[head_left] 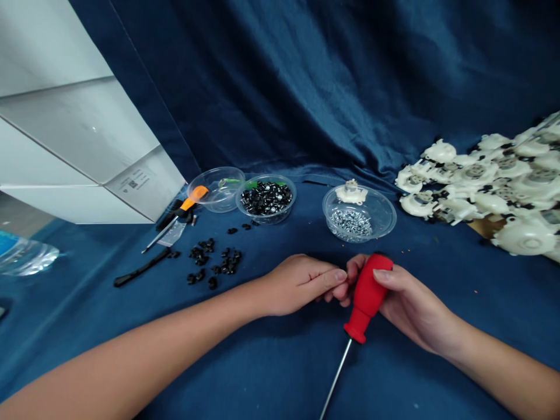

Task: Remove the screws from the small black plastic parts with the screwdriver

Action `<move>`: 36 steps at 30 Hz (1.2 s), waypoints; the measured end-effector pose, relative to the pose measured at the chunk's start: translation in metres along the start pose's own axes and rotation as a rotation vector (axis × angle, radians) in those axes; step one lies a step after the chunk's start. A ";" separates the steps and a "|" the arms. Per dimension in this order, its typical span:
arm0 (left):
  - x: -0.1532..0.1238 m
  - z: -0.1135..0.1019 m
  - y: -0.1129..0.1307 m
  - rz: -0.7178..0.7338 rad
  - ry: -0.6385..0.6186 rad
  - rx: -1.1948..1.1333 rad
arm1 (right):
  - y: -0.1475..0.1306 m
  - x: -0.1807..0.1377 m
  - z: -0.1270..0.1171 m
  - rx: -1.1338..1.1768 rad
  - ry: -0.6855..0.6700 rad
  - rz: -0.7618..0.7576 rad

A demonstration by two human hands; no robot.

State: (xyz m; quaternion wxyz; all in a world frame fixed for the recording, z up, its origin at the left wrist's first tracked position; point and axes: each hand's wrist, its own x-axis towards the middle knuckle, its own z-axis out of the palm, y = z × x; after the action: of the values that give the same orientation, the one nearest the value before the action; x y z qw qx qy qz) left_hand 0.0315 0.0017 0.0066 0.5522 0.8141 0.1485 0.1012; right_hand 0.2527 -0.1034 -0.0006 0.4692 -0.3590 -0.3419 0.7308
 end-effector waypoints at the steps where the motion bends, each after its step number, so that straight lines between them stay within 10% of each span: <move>1: 0.000 0.000 0.000 0.004 0.005 -0.003 | 0.000 0.000 0.000 0.004 0.000 -0.001; 17: 0.000 0.007 0.005 0.047 0.158 0.126 | 0.004 0.004 0.002 0.029 0.141 -0.027; 25: -0.001 0.002 0.005 0.070 0.033 0.170 | -0.001 0.002 0.001 -0.095 0.016 0.016; 36: 0.000 -0.004 -0.004 -0.119 0.217 -0.491 | -0.003 0.006 -0.008 0.072 0.058 0.053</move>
State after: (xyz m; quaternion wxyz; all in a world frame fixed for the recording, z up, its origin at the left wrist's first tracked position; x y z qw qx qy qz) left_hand 0.0297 0.0068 0.0048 0.7188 0.6301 0.2253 0.1884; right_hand 0.2593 -0.0956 -0.0033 0.4720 -0.3721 -0.2920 0.7439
